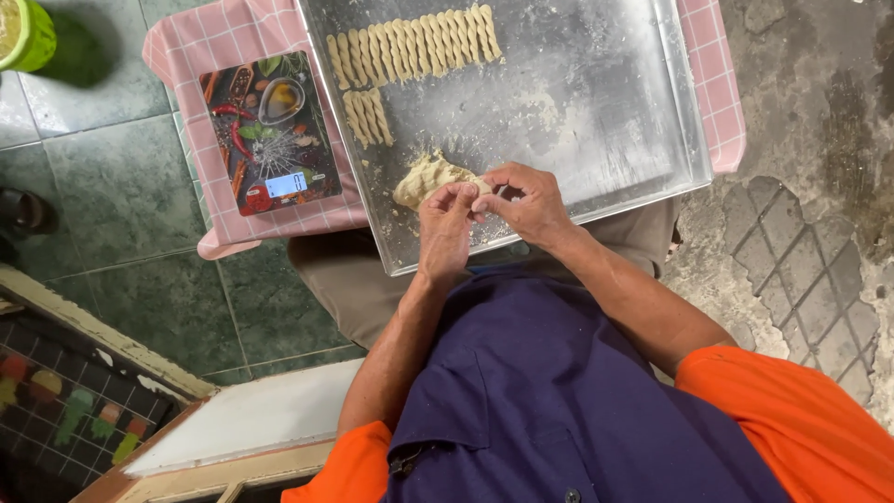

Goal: Rolling small pieces of dough into thin strips and twisting them into braided shapes on a metal baking tray.

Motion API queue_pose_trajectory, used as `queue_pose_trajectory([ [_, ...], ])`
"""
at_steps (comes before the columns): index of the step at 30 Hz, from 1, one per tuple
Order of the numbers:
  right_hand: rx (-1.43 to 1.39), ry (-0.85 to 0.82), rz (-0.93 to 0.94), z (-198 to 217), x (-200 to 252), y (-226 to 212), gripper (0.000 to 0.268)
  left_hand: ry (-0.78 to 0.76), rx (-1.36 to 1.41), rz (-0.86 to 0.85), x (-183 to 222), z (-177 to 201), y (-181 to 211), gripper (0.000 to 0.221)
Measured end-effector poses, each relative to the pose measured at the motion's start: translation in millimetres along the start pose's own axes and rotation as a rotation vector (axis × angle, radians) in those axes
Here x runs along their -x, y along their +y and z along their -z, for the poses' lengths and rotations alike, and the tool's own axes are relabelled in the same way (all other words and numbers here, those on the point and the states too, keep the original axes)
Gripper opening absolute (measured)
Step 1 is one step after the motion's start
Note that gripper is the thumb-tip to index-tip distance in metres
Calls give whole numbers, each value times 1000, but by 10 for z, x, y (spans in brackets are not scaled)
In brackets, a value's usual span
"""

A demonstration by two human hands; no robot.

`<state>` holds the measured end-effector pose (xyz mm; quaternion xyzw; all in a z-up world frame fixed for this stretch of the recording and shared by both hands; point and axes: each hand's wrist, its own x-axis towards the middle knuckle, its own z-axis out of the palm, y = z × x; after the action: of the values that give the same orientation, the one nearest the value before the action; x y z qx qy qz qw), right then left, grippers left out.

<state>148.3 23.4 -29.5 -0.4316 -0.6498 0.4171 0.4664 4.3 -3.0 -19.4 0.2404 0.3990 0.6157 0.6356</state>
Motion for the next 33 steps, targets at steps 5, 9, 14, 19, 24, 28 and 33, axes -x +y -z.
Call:
queue_pose_trajectory([
  [5,189,25,-142,338,5,157,13,-85,-601,-73,-23,147,103,33],
  [9,644,-87,-19,726,-162,329,14,-112,-1023,-295,-255,372,63,23],
  [14,1019,-413,-156,580,-8,364,47,-285,-1477,-197,-321,287,61,44],
  [19,966,-452,-508,436,-377,473,75,-296,-1716,-310,-453,674,-566,55],
  [24,1118,-395,-481,543,-928,915,70,-273,-1739,-384,-474,787,-624,54],
  [28,1079,-356,-562,682,-1400,893,90,-318,-1675,-317,-441,731,-478,60],
  [33,1049,-216,-416,707,-1690,962,84,-322,-1653,-303,-485,735,-475,75],
])
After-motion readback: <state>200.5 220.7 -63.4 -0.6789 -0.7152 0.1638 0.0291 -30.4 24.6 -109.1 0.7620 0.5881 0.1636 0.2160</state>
